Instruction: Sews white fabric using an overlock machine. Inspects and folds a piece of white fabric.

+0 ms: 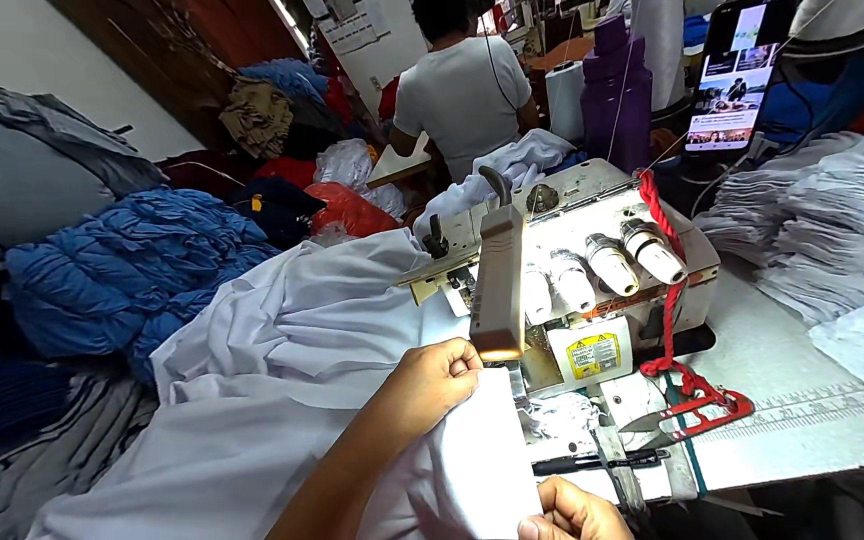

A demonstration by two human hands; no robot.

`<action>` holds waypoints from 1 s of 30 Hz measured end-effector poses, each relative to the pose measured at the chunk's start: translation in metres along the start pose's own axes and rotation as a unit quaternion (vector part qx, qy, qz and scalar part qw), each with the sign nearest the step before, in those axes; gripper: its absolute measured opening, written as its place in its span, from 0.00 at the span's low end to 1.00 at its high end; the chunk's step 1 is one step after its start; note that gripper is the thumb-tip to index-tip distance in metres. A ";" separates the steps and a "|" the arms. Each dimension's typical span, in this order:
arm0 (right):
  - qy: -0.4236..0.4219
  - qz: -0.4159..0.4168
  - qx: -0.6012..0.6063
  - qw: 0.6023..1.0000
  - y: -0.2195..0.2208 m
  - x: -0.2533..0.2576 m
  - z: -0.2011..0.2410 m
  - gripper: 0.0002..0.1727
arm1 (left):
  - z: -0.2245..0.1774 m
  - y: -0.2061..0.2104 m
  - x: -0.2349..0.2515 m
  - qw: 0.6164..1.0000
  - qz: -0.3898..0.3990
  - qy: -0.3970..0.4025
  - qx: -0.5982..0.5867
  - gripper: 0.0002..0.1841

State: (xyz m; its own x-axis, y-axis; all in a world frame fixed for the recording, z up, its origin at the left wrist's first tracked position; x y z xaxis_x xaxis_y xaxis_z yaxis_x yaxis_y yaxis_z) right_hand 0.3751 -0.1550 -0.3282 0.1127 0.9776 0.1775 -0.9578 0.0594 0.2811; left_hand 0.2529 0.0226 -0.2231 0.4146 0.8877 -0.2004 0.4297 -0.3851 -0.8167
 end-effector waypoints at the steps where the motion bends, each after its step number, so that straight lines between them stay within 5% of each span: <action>1: -0.004 -0.001 0.000 1.000 -0.001 0.001 0.001 0.05 | -0.001 0.001 0.001 1.000 -0.003 -0.008 -0.005 0.07; 17: -0.050 -0.051 -0.077 0.994 -0.011 0.020 0.004 0.06 | -0.008 0.009 0.012 0.998 -0.068 -0.015 -0.003 0.06; 20: -0.076 -0.064 -0.098 0.990 -0.011 0.020 0.001 0.09 | -0.004 0.021 -0.002 0.972 -0.200 0.087 0.086 0.02; 22: -0.071 -0.069 -0.069 0.993 -0.009 0.019 0.002 0.07 | 0.006 0.032 -0.016 0.923 -0.298 0.189 0.151 0.10; 25: -0.038 -0.064 -0.001 0.997 -0.004 0.016 0.000 0.04 | 0.024 0.050 -0.048 0.890 -0.317 0.305 0.121 0.15; 30: -0.013 -0.053 0.049 0.997 0.003 0.006 0.005 0.14 | 0.054 0.088 -0.078 0.854 -0.321 0.389 0.127 0.12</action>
State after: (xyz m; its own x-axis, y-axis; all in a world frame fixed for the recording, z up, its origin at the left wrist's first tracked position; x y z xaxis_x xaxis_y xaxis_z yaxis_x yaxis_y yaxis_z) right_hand 0.3743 -0.1504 -0.3220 0.2207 0.9610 0.1665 -0.9097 0.1413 0.3906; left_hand 0.2148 -0.0669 -0.3091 0.6091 0.4208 0.6722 0.6222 0.2721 -0.7341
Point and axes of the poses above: each hand's wrist, its own x-axis towards the middle knuckle, its own y-axis out of the palm, z = x × y, the point moved 1 cm from there along x, towards the middle knuckle, and after that the axes turned 11 degrees about -y, right-handed, at the moved point
